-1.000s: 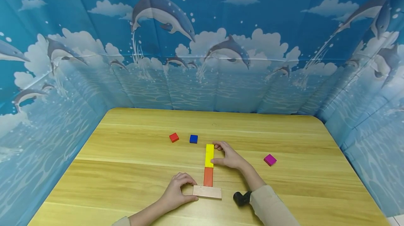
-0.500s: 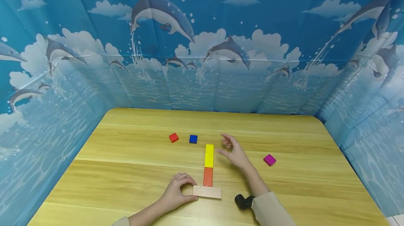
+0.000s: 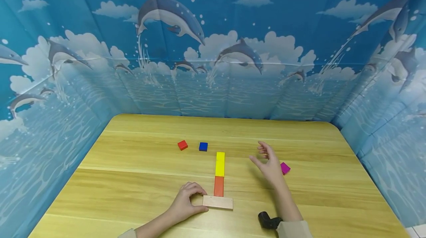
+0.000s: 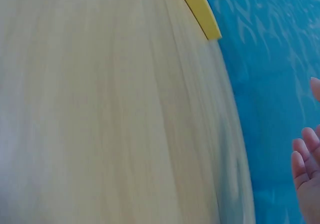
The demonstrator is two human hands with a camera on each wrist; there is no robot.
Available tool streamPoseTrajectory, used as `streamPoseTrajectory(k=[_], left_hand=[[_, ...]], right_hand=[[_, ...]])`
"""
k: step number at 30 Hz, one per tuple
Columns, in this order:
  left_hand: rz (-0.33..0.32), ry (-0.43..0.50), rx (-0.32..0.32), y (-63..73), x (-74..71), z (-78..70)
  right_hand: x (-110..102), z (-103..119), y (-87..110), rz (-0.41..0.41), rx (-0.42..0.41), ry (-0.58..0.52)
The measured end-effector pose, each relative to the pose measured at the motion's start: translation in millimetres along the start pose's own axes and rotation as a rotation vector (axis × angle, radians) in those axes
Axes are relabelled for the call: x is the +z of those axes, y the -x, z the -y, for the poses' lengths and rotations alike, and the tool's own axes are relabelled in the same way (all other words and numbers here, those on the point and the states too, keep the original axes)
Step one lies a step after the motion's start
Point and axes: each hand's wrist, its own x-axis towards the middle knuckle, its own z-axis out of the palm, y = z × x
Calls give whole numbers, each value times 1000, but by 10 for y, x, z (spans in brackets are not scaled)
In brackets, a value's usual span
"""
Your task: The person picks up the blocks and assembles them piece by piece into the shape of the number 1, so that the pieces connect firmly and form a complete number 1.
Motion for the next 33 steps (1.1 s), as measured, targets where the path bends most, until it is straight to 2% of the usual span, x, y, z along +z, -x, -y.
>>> streamPoseTrajectory(k=[9, 17, 27, 33], left_hand=[[-4, -4, 6, 25, 17, 15], [-10, -9, 20, 45, 35, 34], [-27, -20, 46, 68, 60, 55], [-21, -22, 42, 82, 74, 64]], right_hand=[[-249, -67, 219, -132, 64, 67], [-414, -143, 361, -186, 131, 145], [-521, -204, 500, -130, 252, 201], [-544, -259, 556, -116, 284, 249]])
